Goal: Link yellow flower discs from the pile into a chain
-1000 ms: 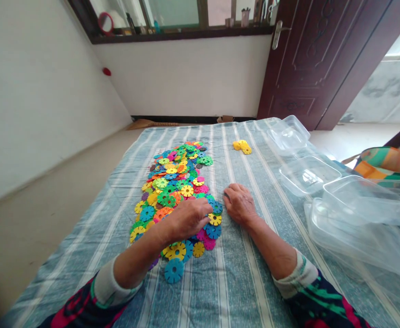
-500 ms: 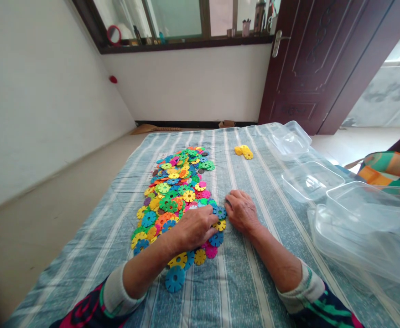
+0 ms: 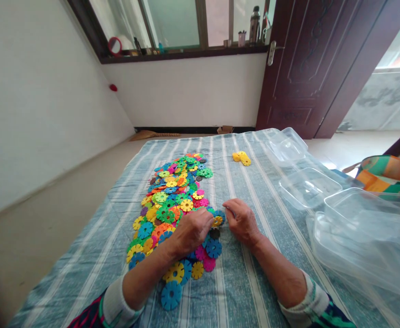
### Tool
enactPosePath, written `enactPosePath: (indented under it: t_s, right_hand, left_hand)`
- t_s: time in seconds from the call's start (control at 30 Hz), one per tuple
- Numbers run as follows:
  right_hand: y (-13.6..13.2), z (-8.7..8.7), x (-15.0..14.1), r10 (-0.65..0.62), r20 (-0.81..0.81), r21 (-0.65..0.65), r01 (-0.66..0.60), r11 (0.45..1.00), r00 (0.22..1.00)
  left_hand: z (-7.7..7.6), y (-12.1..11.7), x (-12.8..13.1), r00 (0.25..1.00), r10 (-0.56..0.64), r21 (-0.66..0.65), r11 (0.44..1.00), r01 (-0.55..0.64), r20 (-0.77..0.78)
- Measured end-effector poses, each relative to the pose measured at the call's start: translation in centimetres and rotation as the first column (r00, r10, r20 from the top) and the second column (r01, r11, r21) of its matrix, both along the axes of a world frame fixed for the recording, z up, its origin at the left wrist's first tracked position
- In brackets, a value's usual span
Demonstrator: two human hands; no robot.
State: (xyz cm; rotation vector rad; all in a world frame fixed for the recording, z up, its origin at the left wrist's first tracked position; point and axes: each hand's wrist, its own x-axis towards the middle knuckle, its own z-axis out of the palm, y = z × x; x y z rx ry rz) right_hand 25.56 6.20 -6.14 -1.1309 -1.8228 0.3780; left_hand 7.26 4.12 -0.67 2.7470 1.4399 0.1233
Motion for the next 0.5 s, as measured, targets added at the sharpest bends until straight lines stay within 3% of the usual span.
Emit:
enactPosePath:
  t_s: [0.13, 0.27, 0.4, 0.5]
  right_hand:
    - [-0.5, 0.8, -0.4, 0.127, -0.090, 0.057, -0.122, 0.991, 0.988]
    - [-0.7, 1.1, -0.7, 0.120, -0.068, 0.029, -0.119, 0.993, 0.990]
    - [-0.7, 1.2, -0.9, 0.138, -0.090, -0.075, -0.145, 0.987, 0.986]
    - [0.2, 1.5, -0.5, 0.133, -0.205, -0.206, -0.175, 0.963, 0.970]
  left_hand:
    - [-0.2, 0.7, -0.6, 0.984, 0.074, -0.017, 0.997, -0.072, 0.160]
    - [-0.5, 1.1, -1.1, 0.959, 0.072, -0.019, 0.997, -0.069, 0.274]
    - [-0.8, 1.3, -1.3, 0.937, 0.014, 0.014, 1.000, -0.021, 0.350]
    - [-0.8, 1.5, -1.5, 0.907, -0.021, 0.035, 0.999, 0.006, 0.421]
